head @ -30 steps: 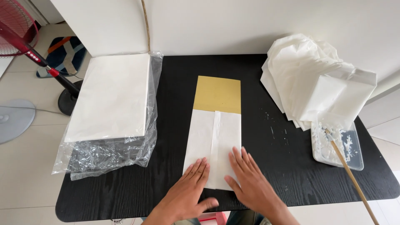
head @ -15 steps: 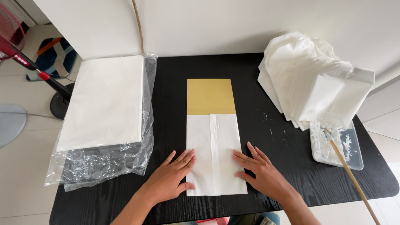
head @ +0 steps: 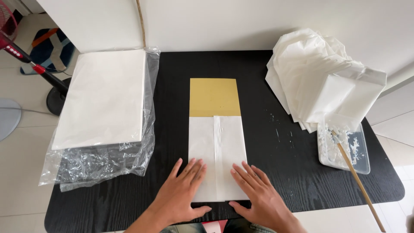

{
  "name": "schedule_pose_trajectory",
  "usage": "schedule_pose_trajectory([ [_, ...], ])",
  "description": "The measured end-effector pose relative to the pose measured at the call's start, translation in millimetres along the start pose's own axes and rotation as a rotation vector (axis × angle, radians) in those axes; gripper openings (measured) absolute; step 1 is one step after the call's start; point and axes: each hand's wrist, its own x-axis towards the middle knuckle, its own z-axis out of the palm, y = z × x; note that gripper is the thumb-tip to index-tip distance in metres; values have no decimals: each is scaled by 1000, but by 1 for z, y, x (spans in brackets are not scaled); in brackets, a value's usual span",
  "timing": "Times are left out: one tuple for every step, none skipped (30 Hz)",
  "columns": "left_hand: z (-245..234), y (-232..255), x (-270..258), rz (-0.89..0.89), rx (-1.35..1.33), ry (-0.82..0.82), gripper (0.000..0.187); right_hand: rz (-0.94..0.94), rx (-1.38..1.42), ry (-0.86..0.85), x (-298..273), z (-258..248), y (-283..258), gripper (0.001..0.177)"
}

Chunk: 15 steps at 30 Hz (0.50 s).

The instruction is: Assembling a paper bag by folding a paper sheet around a cardboard template and applying glue with a brush.

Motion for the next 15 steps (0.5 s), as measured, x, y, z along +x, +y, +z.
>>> schedule_pose_trajectory([
  [-2, 8, 0, -27, -201, -119, 124, 8, 2, 82, -2, 4, -4, 81],
  [-5, 16, 0, -57, -403, -235, 102, 17, 5, 165, -5, 8, -9, 68],
  [-5, 21, 0, -63, -397, -230, 102, 8, 3, 167, -6, 14, -10, 68],
  [-5, 26, 0, -105, -398, -218, 93, 36, 13, 215, -7, 19, -12, 64],
  [-5, 30, 1, -146, -398, -204, 85, 64, 23, 265, -6, 24, -14, 60],
  [-4, 32, 2, -150, -391, -197, 85, 55, 20, 269, -3, 22, -15, 60],
  [-4, 34, 2, -173, -391, -206, 85, 77, 44, 268, -1, 19, -18, 59],
  [-3, 37, 2, -195, -392, -214, 85, 98, 67, 267, 1, 17, -21, 59],
  [-4, 37, 4, -199, -385, -209, 85, 91, 66, 272, 3, 16, -20, 59],
  [-5, 37, 6, -217, -389, -168, 78, 71, 45, 244, 5, 15, -19, 61],
  [-7, 38, 7, -232, -398, -132, 72, 57, 27, 212, 7, 13, -19, 63],
  [-8, 39, 7, -233, -396, -132, 72, 56, 28, 213, 5, 15, -21, 63],
  [-9, 39, 8, -225, -360, -110, 67, 71, 40, 213, 5, 18, -21, 63],
  [-10, 39, 9, -217, -323, -88, 63, 86, 52, 212, 5, 21, -21, 63],
  [-6, 40, 9, -213, -319, -82, 63, 85, 48, 219, 6, 22, -21, 63],
])
